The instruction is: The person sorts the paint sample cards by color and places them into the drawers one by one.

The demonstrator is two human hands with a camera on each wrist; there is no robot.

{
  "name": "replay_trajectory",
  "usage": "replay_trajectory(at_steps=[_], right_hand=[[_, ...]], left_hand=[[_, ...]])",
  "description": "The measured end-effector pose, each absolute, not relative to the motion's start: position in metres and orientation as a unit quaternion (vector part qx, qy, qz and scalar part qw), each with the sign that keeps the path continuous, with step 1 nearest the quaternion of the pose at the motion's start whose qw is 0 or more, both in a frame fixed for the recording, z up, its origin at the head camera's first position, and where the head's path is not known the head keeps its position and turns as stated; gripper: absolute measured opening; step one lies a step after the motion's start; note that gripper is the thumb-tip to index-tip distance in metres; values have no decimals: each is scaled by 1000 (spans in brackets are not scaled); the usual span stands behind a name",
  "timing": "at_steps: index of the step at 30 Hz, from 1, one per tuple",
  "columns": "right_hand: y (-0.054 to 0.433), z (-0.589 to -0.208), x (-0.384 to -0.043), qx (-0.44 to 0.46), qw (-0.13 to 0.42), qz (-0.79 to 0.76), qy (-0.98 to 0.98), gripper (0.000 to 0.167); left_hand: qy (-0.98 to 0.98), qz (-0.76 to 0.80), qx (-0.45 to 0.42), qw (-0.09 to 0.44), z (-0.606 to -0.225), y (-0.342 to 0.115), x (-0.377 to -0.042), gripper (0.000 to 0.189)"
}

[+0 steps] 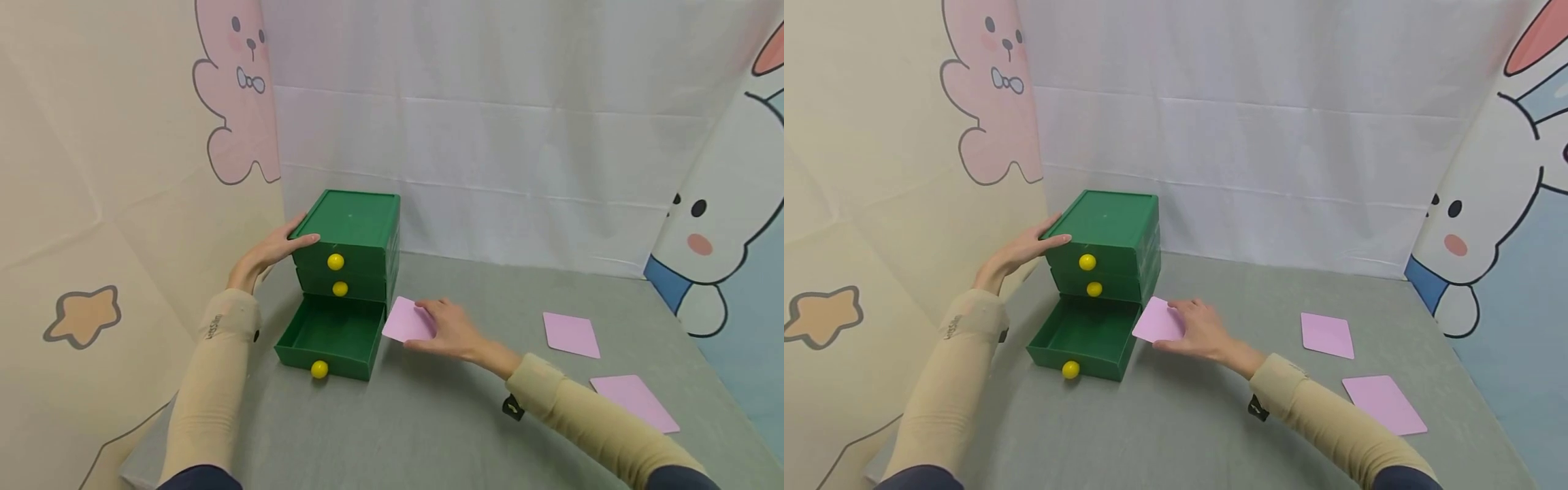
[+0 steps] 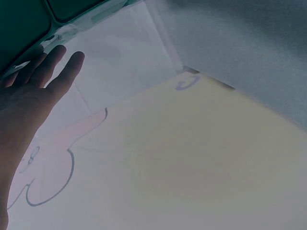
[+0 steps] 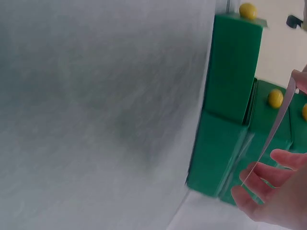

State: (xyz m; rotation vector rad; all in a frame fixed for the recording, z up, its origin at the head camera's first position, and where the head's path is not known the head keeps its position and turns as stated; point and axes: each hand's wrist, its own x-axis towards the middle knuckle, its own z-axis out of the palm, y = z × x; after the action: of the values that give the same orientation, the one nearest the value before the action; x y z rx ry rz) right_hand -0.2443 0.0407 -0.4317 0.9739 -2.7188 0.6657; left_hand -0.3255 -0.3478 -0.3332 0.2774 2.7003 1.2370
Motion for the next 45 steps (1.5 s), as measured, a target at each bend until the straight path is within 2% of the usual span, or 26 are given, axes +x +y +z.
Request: replay_trajectory(at_steps=[15, 32, 45], right_hand=[[-12, -432, -237, 391, 58, 216, -893, 74], [-62, -426, -244, 397, 32, 207, -894, 73], [-80, -440, -249, 384, -2, 235, -893, 70]], left_hand=[[908, 403, 84, 76, -332, -348, -325, 87], [905, 413, 73, 74, -331, -346, -325, 89], [905, 411, 78, 75, -328, -345, -321, 86]])
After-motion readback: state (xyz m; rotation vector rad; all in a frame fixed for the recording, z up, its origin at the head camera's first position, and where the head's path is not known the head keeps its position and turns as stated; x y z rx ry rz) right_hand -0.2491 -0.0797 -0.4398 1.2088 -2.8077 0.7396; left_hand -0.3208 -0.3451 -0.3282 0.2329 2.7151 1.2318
